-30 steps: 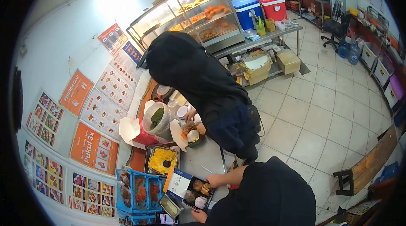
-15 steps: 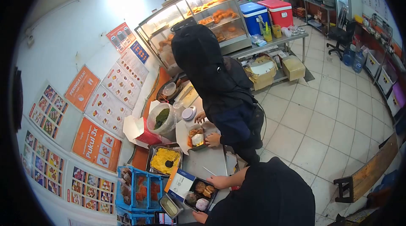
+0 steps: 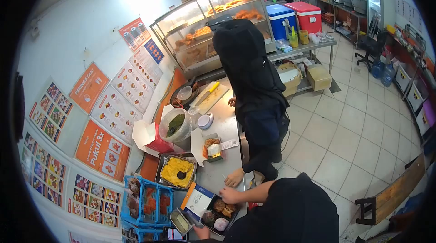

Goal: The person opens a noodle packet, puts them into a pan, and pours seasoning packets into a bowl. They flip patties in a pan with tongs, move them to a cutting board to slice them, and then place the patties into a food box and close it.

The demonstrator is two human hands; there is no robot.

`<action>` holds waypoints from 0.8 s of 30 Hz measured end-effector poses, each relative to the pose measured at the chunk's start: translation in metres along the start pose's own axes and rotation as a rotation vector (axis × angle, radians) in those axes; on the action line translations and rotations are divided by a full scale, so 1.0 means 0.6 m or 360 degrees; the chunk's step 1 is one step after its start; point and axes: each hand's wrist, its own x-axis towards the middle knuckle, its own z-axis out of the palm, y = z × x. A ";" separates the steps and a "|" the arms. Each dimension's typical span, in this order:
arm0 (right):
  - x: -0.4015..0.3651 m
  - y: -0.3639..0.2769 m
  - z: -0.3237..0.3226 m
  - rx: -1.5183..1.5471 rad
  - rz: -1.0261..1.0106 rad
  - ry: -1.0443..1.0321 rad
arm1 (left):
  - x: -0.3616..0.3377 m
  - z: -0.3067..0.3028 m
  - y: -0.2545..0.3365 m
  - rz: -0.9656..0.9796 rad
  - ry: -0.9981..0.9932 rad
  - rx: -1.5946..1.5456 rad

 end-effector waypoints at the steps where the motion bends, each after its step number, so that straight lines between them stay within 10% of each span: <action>1: 0.026 -0.022 -0.004 0.0074 0.0056 0.0048 | 0.023 0.002 0.001 -0.0005 0.0001 0.0005; 3: 0.104 -0.022 0.036 0.0118 0.0095 0.0239 | 0.061 0.012 0.025 -0.0653 -0.0168 -0.0873; 6: 0.159 -0.047 0.042 0.0264 0.0229 0.0001 | 0.079 0.022 0.070 -0.0661 -0.0146 -0.0810; 15: 0.104 -0.100 -0.008 0.0274 0.0068 0.0177 | 0.048 0.017 0.168 -0.0269 0.0014 -0.0712; 17: 0.095 -0.115 -0.022 0.0206 -0.0075 0.0283 | 0.051 0.015 0.192 0.0190 0.0467 -0.0403; 24: 0.068 -0.140 -0.073 0.0012 -0.0227 0.0188 | 0.006 -0.036 0.270 0.0175 0.0443 -0.0126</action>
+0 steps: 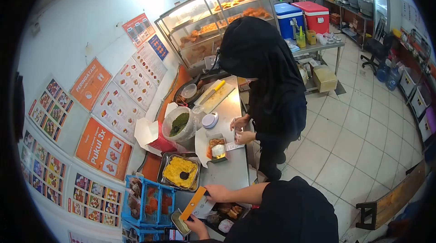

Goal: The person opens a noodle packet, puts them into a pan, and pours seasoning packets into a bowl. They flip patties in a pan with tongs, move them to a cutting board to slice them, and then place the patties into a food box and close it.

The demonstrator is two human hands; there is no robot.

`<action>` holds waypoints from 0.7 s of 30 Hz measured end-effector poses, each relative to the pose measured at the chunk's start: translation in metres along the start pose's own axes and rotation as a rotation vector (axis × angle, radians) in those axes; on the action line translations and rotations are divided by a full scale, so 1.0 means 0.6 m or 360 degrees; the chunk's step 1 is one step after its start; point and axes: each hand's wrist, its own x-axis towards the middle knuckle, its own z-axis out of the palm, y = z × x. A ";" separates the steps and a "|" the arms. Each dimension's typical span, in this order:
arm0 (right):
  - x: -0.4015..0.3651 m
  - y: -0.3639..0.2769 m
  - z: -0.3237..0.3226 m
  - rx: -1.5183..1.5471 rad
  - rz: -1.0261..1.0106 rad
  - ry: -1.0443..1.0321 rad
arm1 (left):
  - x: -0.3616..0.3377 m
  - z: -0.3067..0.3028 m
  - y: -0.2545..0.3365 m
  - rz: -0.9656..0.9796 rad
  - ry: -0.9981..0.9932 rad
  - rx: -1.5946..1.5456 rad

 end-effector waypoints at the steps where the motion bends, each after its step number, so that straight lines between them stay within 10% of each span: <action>1: 0.001 0.006 0.002 -0.0036 -0.0031 -0.0071 | 0.002 0.002 -0.020 0.0003 -0.0002 0.0001; 7: 0.011 0.028 -0.002 0.0315 -0.0145 0.0003 | 0.007 -0.017 -0.089 0.0103 -0.0022 -0.0567; 21: 0.032 -0.004 -0.100 -0.0365 -0.0192 -0.0552 | 0.030 -0.114 -0.049 0.0329 -0.0510 0.0155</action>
